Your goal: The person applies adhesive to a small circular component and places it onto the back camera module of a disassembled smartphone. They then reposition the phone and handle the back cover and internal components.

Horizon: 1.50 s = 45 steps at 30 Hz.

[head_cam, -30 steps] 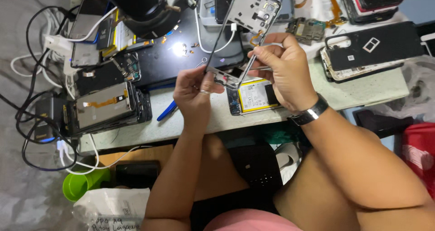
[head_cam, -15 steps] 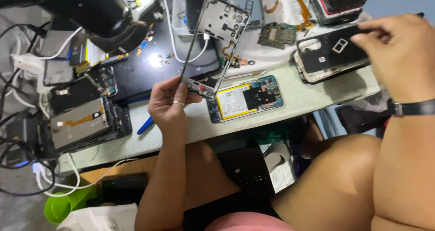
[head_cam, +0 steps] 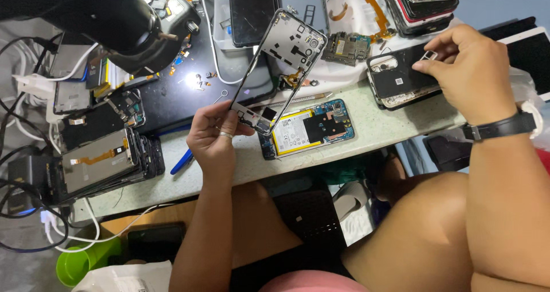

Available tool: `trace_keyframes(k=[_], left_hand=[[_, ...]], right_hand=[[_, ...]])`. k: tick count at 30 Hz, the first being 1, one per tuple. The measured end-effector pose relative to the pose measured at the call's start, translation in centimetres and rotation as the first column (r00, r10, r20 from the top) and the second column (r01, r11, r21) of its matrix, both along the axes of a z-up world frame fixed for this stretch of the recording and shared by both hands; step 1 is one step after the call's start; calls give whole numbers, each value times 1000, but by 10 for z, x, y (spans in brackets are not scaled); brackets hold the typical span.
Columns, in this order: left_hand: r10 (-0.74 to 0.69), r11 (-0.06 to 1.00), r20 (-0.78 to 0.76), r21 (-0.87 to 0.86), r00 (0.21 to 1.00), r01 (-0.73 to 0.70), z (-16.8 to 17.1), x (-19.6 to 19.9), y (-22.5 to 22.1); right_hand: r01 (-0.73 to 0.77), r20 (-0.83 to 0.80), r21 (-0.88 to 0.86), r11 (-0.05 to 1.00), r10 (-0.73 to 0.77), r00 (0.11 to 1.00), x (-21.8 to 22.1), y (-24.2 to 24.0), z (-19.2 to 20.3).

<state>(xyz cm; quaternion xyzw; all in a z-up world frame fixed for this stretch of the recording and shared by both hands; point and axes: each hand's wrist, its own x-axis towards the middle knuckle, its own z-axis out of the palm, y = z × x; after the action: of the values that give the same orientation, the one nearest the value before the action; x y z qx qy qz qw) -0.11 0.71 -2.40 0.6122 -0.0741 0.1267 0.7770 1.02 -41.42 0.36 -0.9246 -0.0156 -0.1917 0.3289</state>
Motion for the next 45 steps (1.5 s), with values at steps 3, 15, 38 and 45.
trace_keyframes(k=[3, 15, 38, 45], left_hand=[[12, 1000, 9, -4, 1000, -12, 4, -1, -1], [-445, 880, 43, 208, 894, 428, 61, 65, -116], [-407, 720, -305, 472, 861, 508, 37, 104, -203], [-397, 695, -264, 539, 879, 475, 38, 103, -202]], right_hand=[[-11, -5, 53, 999, 11, 1000, 2, 2, 4], [184, 143, 463, 867, -278, 950, 20, -84, -27], [-43, 58, 273, 961, 28, 998, -5, -4, 43], [15, 99, -40, 999, -11, 995, -4, -8, 37]])
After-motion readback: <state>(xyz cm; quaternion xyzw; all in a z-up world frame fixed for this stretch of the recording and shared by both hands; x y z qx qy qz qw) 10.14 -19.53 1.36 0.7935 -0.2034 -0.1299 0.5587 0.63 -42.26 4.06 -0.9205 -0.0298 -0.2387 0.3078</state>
